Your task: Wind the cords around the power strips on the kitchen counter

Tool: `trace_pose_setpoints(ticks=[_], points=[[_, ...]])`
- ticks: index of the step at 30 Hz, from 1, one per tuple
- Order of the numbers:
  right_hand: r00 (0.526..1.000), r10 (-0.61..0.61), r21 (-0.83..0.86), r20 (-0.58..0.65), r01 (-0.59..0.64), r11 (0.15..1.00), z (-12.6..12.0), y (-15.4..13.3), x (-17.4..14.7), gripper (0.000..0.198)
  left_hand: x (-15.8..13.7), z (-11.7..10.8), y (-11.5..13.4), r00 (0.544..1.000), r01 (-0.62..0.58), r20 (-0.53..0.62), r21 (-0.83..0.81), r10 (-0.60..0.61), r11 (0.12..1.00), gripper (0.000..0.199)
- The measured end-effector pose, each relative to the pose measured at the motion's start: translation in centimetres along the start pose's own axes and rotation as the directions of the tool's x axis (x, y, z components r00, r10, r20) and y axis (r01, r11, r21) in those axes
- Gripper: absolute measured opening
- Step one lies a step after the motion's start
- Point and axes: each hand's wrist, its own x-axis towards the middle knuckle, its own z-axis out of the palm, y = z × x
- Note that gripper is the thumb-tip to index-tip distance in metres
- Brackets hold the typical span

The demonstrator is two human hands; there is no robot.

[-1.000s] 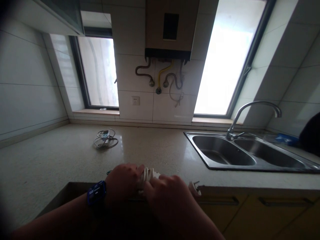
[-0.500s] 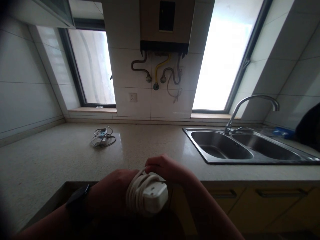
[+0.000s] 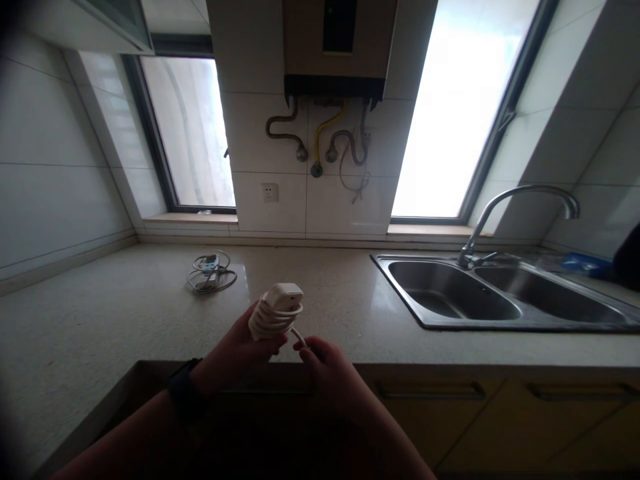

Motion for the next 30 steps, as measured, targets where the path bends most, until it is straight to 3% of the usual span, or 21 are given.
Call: trace_pose_setpoints(ticks=[3,7,13,15,19,23,27,30], points=[[0.998,-0.034,-0.192,-0.049,0.024,0.981,-0.2,-0.6,-1.1,0.048,0.5,0.1,-1.4,0.995,0.092,-0.031,-0.043,-0.093,0.995,0.056],[0.994,-0.091,-0.496,-0.062,0.048,0.867,0.1,-2.2,-2.8,0.029,0.9,0.1,-2.6,0.987,0.158,-0.032,-0.007,-0.158,0.987,0.054],[0.997,-0.069,-0.738,-0.018,0.033,0.674,1.2,-4.5,-4.2,0.034,0.8,-0.1,-3.8,0.967,0.255,0.022,0.010,-0.256,0.967,0.058],[0.996,-0.083,-0.750,0.013,0.065,0.658,1.4,-5.2,-4.5,0.032,0.6,0.1,-4.1,0.964,0.264,0.041,0.006,-0.264,0.965,0.057],[0.988,-0.141,-0.685,0.066,0.148,0.714,1.6,-6.2,-5.4,0.025,0.1,0.9,-3.6,0.985,0.165,0.051,0.009,-0.165,0.986,0.059],[0.975,-0.181,-0.602,0.126,0.221,0.767,2.1,-5.8,-6.0,0.037,-0.6,1.3,-2.7,0.991,0.104,0.081,-0.003,-0.103,0.995,0.081],[0.947,-0.307,-0.608,0.094,0.299,0.735,2.4,-4.7,-6.3,0.041,-1.5,1.3,-2.3,0.967,0.091,0.244,-0.035,-0.080,0.995,0.101],[0.898,-0.430,-0.610,0.097,0.395,0.687,2.7,-4.0,-6.4,0.040,-2.2,1.7,-2.0,0.968,0.108,0.243,-0.181,-0.062,0.978,0.092]])
